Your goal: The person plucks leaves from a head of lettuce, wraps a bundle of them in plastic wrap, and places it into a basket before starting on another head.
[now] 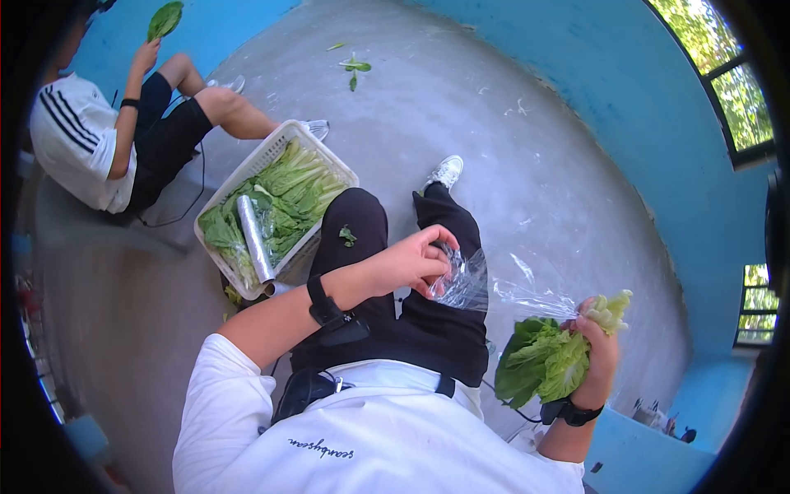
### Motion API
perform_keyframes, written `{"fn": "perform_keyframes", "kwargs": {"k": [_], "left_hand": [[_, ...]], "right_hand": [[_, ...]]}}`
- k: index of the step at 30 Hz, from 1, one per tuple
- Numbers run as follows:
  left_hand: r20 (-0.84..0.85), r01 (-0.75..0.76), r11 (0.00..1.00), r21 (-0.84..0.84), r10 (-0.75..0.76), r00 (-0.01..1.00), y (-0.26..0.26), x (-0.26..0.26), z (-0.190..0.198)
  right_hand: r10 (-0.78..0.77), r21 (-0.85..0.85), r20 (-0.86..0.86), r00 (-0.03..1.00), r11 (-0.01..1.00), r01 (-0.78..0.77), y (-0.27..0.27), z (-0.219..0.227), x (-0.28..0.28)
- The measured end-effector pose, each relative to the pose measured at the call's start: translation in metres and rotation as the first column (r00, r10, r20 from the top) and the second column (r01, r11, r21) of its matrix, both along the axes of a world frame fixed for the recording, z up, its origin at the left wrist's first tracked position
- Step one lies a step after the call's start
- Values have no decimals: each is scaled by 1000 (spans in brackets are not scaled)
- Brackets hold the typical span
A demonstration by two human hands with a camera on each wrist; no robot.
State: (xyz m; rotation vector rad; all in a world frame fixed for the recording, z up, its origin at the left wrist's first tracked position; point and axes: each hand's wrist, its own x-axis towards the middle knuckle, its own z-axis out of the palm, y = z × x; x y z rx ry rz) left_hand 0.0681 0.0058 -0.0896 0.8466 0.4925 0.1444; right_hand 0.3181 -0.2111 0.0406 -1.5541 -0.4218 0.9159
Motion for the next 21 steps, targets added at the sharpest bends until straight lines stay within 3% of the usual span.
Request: {"fn": "perform_keyframes", "kwargs": {"k": [4, 7, 8, 11, 14, 18, 21], "left_hand": [[-100, 133, 991, -26, -135, 986, -13, 17, -23], [-91, 276, 961, -32, -278, 956, -9, 26, -16], [-33, 244, 970, 0, -244, 969, -9, 31, -13], [131, 133, 989, 63, -140, 981, -23, 38, -7], [161, -82, 980, 183, 53, 986, -27, 37, 11], [110, -356, 920, 163, 342, 933, -25, 42, 9], [131, -429, 876, 219, 409, 903, -25, 49, 6]], "right_hand": [[-190, -86, -173, 966, 980, 177, -12, -16, -3], [-47, -69, -149, 988, 997, 37, -32, -39, 31], [-7, -64, -142, 990, 998, -2, -35, -44, 39], [-129, -117, -209, 969, 987, 106, -46, -53, 41], [-181, -136, -258, 949, 979, 150, -59, -69, 50], [-200, -123, -311, 929, 978, 169, -66, -82, 54], [-200, -142, -346, 917, 977, 159, -67, -84, 55]]}}
